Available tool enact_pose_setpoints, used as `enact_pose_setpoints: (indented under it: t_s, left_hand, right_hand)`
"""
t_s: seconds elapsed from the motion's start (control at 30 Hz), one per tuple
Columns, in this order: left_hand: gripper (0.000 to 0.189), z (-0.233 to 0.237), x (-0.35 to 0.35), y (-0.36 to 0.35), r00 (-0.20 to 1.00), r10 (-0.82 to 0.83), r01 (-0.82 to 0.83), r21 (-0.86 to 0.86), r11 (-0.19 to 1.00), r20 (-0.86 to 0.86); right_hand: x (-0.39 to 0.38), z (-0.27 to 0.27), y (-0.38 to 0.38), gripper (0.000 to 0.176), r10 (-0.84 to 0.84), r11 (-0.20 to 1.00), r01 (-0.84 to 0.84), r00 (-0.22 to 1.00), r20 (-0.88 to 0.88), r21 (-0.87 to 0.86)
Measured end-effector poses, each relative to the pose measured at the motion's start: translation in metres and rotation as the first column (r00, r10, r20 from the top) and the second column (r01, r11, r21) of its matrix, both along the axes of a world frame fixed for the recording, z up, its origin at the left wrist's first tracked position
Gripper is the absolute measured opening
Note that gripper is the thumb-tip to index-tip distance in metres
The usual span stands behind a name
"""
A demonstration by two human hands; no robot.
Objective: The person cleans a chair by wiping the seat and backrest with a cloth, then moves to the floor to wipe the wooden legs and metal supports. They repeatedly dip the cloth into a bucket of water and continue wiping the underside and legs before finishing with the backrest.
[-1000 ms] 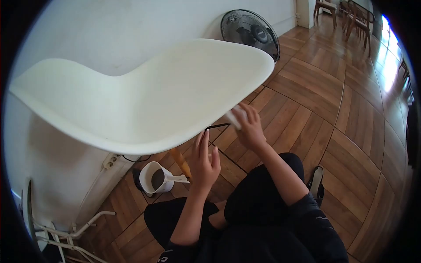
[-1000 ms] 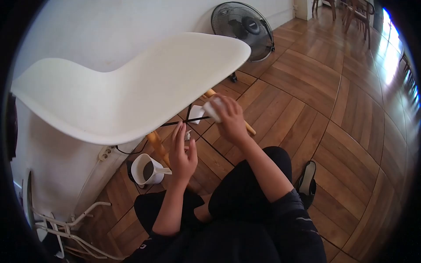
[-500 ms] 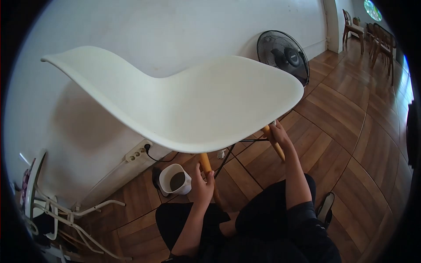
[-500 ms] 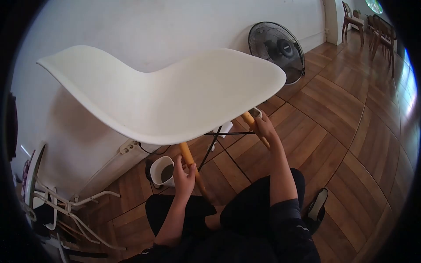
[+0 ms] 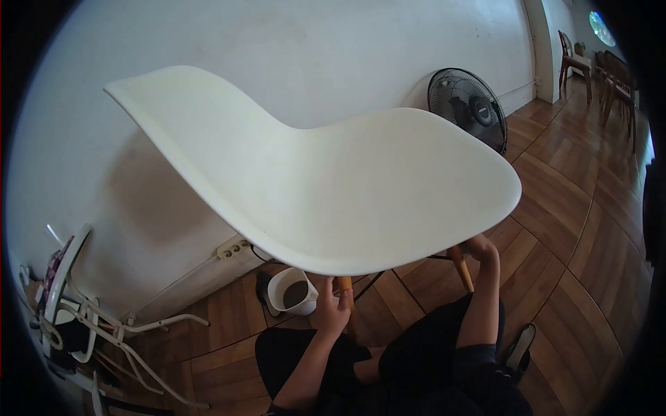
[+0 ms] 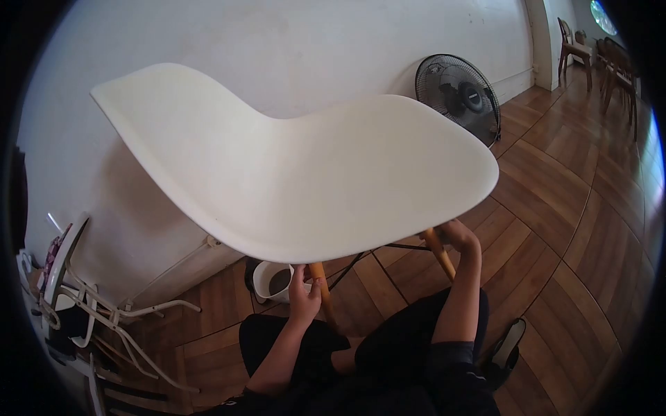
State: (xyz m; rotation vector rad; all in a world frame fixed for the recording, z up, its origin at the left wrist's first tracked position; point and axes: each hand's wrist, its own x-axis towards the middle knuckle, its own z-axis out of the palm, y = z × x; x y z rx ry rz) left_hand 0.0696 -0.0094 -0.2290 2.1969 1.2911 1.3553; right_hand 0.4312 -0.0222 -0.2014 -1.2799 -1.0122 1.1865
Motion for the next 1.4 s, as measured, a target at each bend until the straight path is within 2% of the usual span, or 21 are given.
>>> enact_pose_setpoints:
  t_s: [0.1, 0.17, 0.2, 0.23, 0.33, 0.4, 0.5, 0.53, 0.6, 0.67, 0.7, 0.77, 0.93, 1.0, 1.03, 1.13, 1.17, 1.2, 1.23, 1.33, 1.4]
  left_hand:
    - [0.045, 0.004, 0.005, -0.003, 0.999, -0.039, 0.039, -0.012, 0.999, 0.004]
    - [0.045, 0.009, 0.007, -0.002, 0.995, -0.103, 0.102, -0.115, 0.988, -0.003]
    - [0.045, 0.011, 0.009, -0.001, 0.994, -0.110, 0.109, -0.114, 0.988, 0.000]
    - [0.045, 0.014, 0.011, 0.000, 0.993, -0.117, 0.117, -0.129, 0.985, 0.007]
    - [0.047, 0.016, 0.016, 0.006, 0.992, -0.125, 0.125, -0.112, 0.986, 0.012]
    - [0.047, 0.015, 0.019, 0.014, 0.993, -0.120, 0.120, -0.077, 0.990, 0.006]
    - [0.048, 0.013, 0.020, 0.029, 0.987, -0.156, 0.158, -0.075, 0.985, 0.032]
    - [0.052, 0.012, 0.020, 0.034, 0.987, -0.155, 0.160, -0.134, 0.978, 0.045]
    - [0.056, 0.011, 0.019, 0.045, 0.987, -0.152, 0.161, -0.189, 0.969, 0.058]
    - [0.056, 0.012, 0.020, 0.055, 0.988, -0.145, 0.138, -0.144, 0.980, -0.043]
    - [0.056, 0.010, 0.020, 0.061, 0.988, -0.147, 0.139, -0.142, 0.980, -0.042]
    - [0.048, 0.006, 0.021, 0.073, 0.989, -0.134, 0.135, 0.006, 0.991, -0.064]
    - [0.047, 0.010, 0.019, 0.089, 0.993, -0.108, 0.104, -0.072, 0.992, -0.050]
    - [0.047, 0.011, 0.014, 0.096, 0.994, -0.104, 0.098, -0.114, 0.989, -0.046]
    - [0.044, 0.008, 0.010, 0.107, 0.992, -0.122, 0.119, -0.113, 0.986, -0.022]
    - [0.036, 0.006, -0.004, 0.127, 0.993, -0.112, 0.105, -0.122, 0.987, -0.047]
    - [0.031, 0.007, -0.008, 0.131, 0.992, -0.078, 0.065, -0.130, 0.989, -0.100]
    - [0.024, 0.009, -0.009, 0.132, 0.989, -0.115, 0.113, -0.024, 0.993, -0.090]
    - [0.024, 0.010, -0.010, 0.132, 0.989, -0.114, 0.113, -0.022, 0.993, -0.089]
    - [0.022, 0.007, -0.014, 0.135, 0.991, -0.096, 0.095, -0.018, 0.995, -0.096]
    - [0.025, 0.006, -0.014, 0.138, 0.983, -0.080, 0.077, -0.020, 0.997, -0.163]
  right_hand:
    - [0.009, -0.001, -0.015, 0.041, -0.033, 0.996, 0.033, 0.999, -0.001, -0.086]
    - [0.012, -0.004, -0.030, 0.043, -0.052, 0.998, 0.050, 0.998, 0.040, 0.050]
    - [0.009, -0.007, -0.031, 0.042, -0.159, 0.981, 0.159, 0.987, -0.013, 0.111]
    - [0.011, -0.007, -0.035, 0.042, -0.166, 0.980, 0.166, 0.986, -0.010, 0.113]
    - [0.017, -0.004, -0.043, 0.043, -0.096, 0.993, 0.097, 0.995, -0.023, 0.066]
    - [0.027, -0.013, -0.034, 0.054, 0.029, 0.998, -0.023, 0.994, -0.108, 0.056]
    - [0.027, -0.016, -0.026, 0.047, -0.018, 1.000, 0.018, 1.000, -0.026, 0.002]
    - [0.025, -0.014, -0.025, 0.047, -0.012, 1.000, 0.013, 1.000, -0.027, 0.006]
    - [0.025, -0.010, -0.026, 0.052, 0.031, 0.994, -0.033, 0.999, -0.024, -0.107]
    - [0.039, -0.049, -0.004, 0.055, -0.011, 0.995, 0.011, 1.000, 0.009, -0.103]
    - [0.035, -0.045, -0.003, 0.058, -0.053, 0.993, 0.056, 0.998, 0.039, -0.101]
    - [0.033, -0.036, -0.009, 0.059, -0.007, 0.994, 0.010, 1.000, 0.026, -0.105]
    - [0.030, -0.044, 0.000, 0.055, 0.025, 0.995, -0.024, 1.000, 0.011, -0.094]
    - [0.020, -0.042, -0.002, 0.054, -0.035, 0.999, 0.034, 0.999, 0.019, 0.043]
    - [0.014, -0.042, -0.004, 0.054, -0.037, 0.998, 0.036, 0.999, 0.023, 0.043]
    - [-0.007, -0.033, -0.011, 0.049, 0.027, 0.976, -0.035, 0.999, 0.037, 0.216]
    - [-0.013, -0.030, -0.011, 0.049, 0.025, 0.976, -0.033, 0.999, 0.039, 0.216]
    - [-0.018, -0.026, -0.011, 0.048, 0.026, 0.991, -0.030, 0.999, 0.029, 0.132]
    - [-0.023, -0.021, -0.011, 0.046, 0.028, 0.999, -0.029, 0.999, 0.018, 0.046]
    - [-0.031, 0.001, -0.017, 0.047, 0.087, 0.996, -0.087, 0.996, 0.037, 0.005]
    - [-0.030, -0.007, -0.011, 0.049, 0.121, 0.992, -0.122, 0.992, 0.035, 0.035]
